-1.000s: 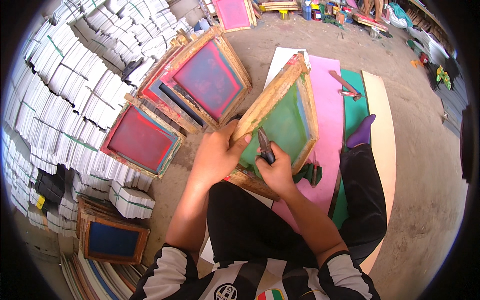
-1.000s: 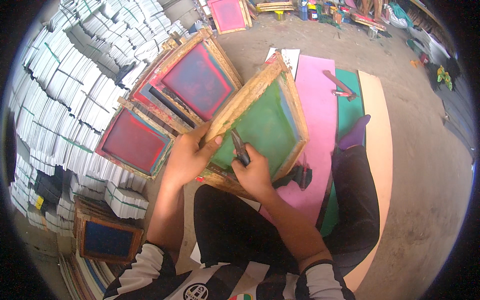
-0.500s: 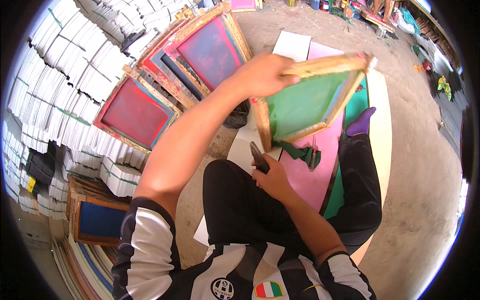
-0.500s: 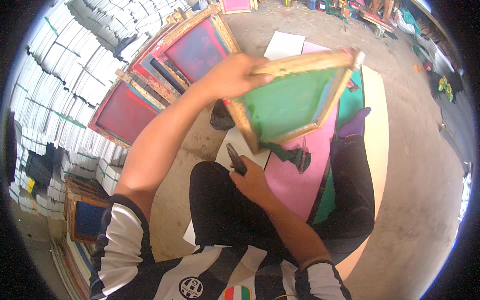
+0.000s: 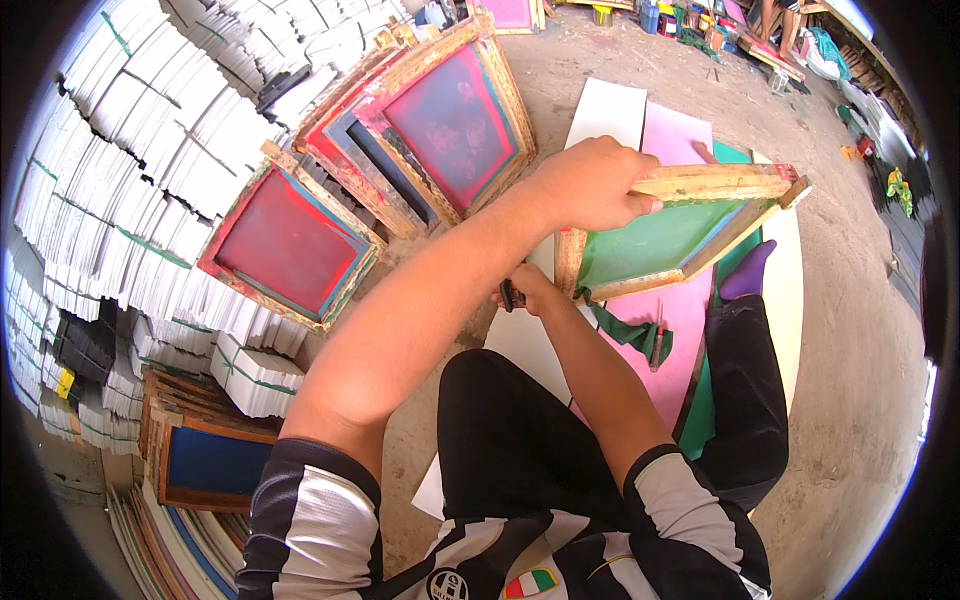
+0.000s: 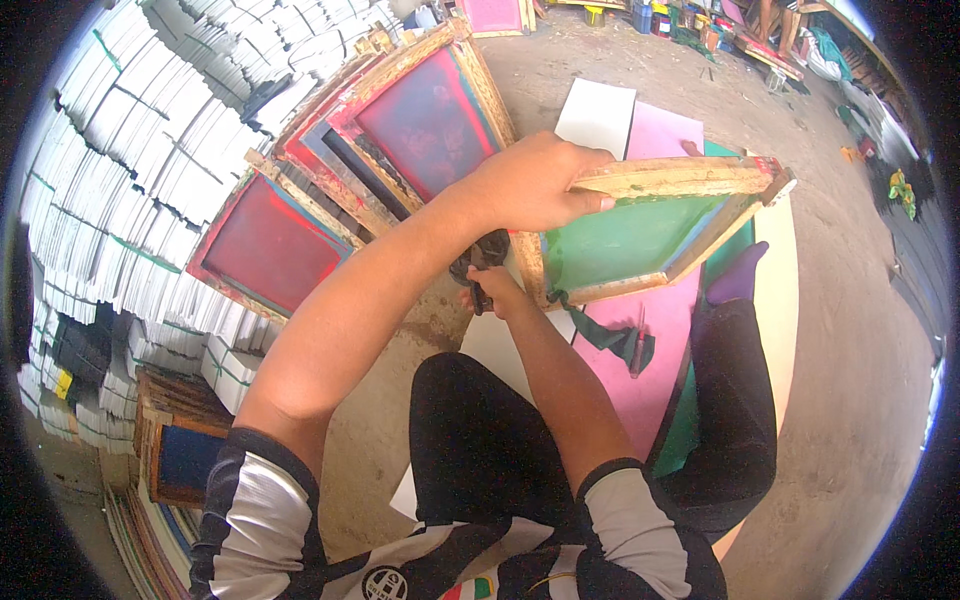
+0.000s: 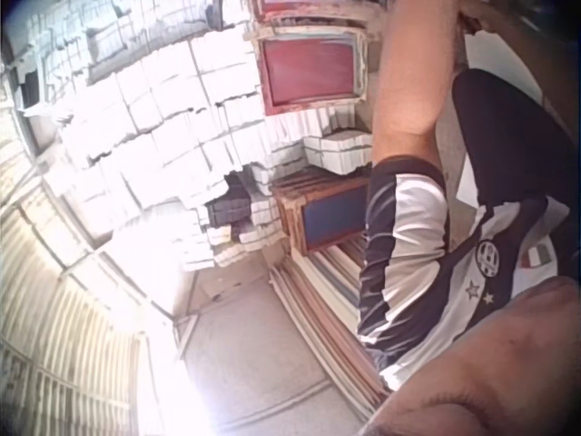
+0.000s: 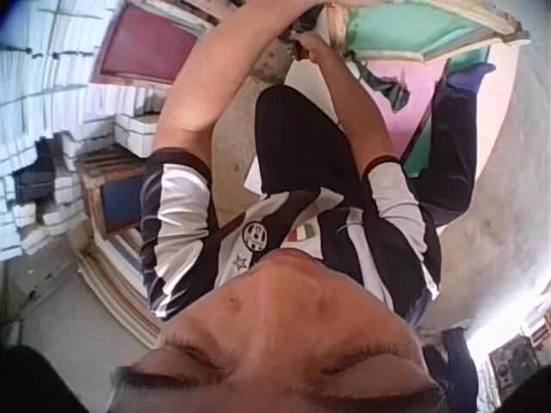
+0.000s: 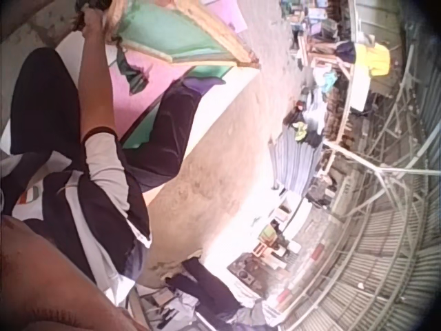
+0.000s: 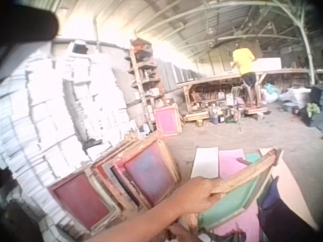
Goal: The person sits on the floor and repairs a wooden screen printing frame. They use pliers to remove staples, a screwdriver to scrape residue, and a cloth to wipe the frame and mesh. The person also gathers debris from the work surface and discards it into a black bag.
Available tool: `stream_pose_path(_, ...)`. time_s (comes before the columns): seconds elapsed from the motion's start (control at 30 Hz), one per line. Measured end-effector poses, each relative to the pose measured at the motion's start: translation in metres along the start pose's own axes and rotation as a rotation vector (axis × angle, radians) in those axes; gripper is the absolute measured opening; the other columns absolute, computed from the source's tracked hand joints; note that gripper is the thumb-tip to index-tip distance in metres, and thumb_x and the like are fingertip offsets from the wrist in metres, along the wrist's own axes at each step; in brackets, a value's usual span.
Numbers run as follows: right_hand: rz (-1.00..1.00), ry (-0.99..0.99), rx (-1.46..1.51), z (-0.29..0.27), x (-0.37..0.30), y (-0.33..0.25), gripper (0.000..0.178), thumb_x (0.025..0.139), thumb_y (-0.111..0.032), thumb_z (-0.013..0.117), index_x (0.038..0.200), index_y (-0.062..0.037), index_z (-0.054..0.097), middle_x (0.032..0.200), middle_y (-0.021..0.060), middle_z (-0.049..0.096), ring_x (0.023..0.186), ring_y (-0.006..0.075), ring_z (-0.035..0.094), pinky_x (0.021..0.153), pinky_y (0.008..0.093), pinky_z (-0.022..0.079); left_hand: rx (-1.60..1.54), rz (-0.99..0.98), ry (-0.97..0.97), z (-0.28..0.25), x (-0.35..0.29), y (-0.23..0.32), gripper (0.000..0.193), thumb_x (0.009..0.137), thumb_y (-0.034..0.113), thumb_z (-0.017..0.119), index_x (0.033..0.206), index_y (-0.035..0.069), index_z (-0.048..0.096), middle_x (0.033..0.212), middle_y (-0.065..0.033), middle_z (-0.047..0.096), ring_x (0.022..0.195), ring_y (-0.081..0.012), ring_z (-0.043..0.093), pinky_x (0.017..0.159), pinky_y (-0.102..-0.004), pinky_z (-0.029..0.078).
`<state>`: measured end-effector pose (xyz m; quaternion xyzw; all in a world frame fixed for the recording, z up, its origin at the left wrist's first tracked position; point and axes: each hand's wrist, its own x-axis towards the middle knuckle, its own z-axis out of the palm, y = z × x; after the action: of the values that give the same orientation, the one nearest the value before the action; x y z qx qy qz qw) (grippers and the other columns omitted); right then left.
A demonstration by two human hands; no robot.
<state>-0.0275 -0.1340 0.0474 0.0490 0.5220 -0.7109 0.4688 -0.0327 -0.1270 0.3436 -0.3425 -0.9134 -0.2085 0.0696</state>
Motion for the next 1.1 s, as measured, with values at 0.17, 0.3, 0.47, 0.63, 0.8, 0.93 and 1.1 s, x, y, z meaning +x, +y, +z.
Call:
stream_pose_path(0.17, 0.006, 0.12, -0.064, -0.002, 0.035, 0.012, 0.034, 0.1, -0.026, 0.066, 0.12, -0.0007, 0.056, 0.113, 0.016, 0.063, 0.097, 0.0275, 0.064, 0.073, 0.0483, 0.056, -0.095, -0.021, 0.009, -0.006, -0.003, -0.016, 0.029, 0.091, 0.028, 0.071, 0.109, 0.006, 0.069, 0.086, -0.0244, 0.068, 0.084, -0.0443, 0.067, 0.075, -0.0496, 0.052)
stream_pose_path(0.3, 0.062, 0.051, -0.002, -0.014, 0.062, 0.018, 0.037, 0.099, -0.025, 0.067, 0.124, 0.0002, 0.056, 0.113, 0.017, 0.062, 0.101, 0.0322, 0.063, 0.078, 0.0525, 0.057, -0.077, -0.015, 0.024, -0.006, 0.002, -0.018, 0.028, 0.09, 0.028, 0.071, 0.109, 0.007, 0.069, 0.085, -0.0237, 0.069, 0.082, -0.0432, 0.067, 0.075, -0.0487, 0.052)
stream_pose_path(0.47, 0.113, 0.015, -0.008, -0.012, 0.061, 0.013, 0.037, 0.101, -0.027, 0.062, 0.124, 0.0018, 0.054, 0.109, 0.0215, 0.065, 0.093, 0.0353, 0.067, 0.08, 0.054, 0.059, -0.081, -0.026, 0.011, -0.004, 0.002, -0.02, 0.027, 0.09, 0.027, 0.071, 0.109, 0.008, 0.07, 0.086, -0.0234, 0.069, 0.082, -0.0428, 0.067, 0.075, -0.0483, 0.052)
stream_pose_path(0.63, 0.104, -0.068, 0.044, -0.008, 0.049, 0.005, 0.033, 0.103, -0.027, 0.057, 0.12, 0.0013, 0.055, 0.093, 0.0207, 0.069, 0.078, 0.0347, 0.071, 0.071, 0.0538, 0.06, -0.093, -0.052, 0.003, -0.006, -0.001, -0.011, 0.028, 0.09, 0.028, 0.071, 0.109, 0.008, 0.07, 0.086, -0.0235, 0.069, 0.083, -0.0429, 0.068, 0.076, -0.0482, 0.053)
stream_pose_path(0.8, 0.069, -0.002, 0.039, -0.006, 0.049, 0.01, 0.026, 0.104, -0.025, 0.056, 0.112, -0.0008, 0.057, 0.086, 0.0195, 0.069, 0.071, 0.0325, 0.071, 0.062, 0.0513, 0.06, -0.09, -0.068, -0.008, -0.005, 0.0, -0.01, 0.028, 0.09, 0.027, 0.07, 0.109, 0.006, 0.07, 0.086, -0.0241, 0.069, 0.084, -0.0436, 0.067, 0.076, -0.049, 0.053)
stream_pose_path(0.93, 0.039, 0.054, 0.1, -0.008, 0.054, 0.019, 0.026, 0.104, -0.025, 0.057, 0.11, 0.0004, 0.056, 0.083, 0.0183, 0.067, 0.065, 0.0308, 0.068, 0.059, 0.0506, 0.059, -0.082, -0.061, 0.0, -0.005, -0.001, -0.009, 0.028, 0.089, 0.027, 0.07, 0.108, 0.006, 0.07, 0.087, -0.0244, 0.069, 0.084, -0.0438, 0.067, 0.076, -0.0496, 0.053)
stream_pose_path(1.1, -0.046, 0.009, 0.051, -0.014, 0.068, 0.028, 0.028, 0.103, -0.027, 0.058, 0.105, 0.0008, 0.055, 0.083, 0.0183, 0.067, 0.061, 0.0301, 0.067, 0.06, 0.0494, 0.059, -0.091, -0.054, -0.002, -0.004, 0.001, -0.009, 0.027, 0.089, 0.027, 0.07, 0.107, 0.006, 0.071, 0.086, -0.0243, 0.069, 0.083, -0.0442, 0.067, 0.077, -0.0502, 0.053)
